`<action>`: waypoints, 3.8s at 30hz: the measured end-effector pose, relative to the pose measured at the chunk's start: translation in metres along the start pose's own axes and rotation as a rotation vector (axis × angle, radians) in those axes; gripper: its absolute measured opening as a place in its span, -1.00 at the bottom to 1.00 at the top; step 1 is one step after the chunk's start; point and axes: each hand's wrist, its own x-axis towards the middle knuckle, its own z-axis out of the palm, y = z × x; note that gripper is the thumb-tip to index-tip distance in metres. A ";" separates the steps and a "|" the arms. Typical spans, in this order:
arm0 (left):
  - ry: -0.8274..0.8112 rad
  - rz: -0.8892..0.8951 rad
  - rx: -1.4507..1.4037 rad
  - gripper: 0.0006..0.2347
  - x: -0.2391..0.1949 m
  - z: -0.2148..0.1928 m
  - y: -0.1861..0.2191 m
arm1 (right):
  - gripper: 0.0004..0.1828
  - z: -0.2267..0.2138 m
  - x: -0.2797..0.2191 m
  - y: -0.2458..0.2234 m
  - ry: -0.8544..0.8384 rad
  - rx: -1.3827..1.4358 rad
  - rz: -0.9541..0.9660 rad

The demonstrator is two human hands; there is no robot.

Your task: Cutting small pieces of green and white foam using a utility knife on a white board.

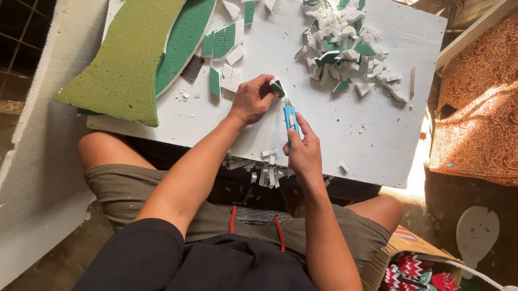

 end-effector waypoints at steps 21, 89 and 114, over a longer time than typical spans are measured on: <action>-0.009 0.039 0.020 -0.83 0.003 0.001 -0.007 | -0.41 -0.007 0.021 -0.001 -0.079 0.003 0.031; 0.013 0.010 -0.037 -0.71 -0.002 0.008 -0.010 | -0.42 0.001 0.021 -0.001 0.095 -0.976 -0.141; -0.004 -0.060 -0.052 -0.69 0.002 0.002 -0.004 | -0.78 -0.020 0.053 0.049 0.180 -0.009 -0.196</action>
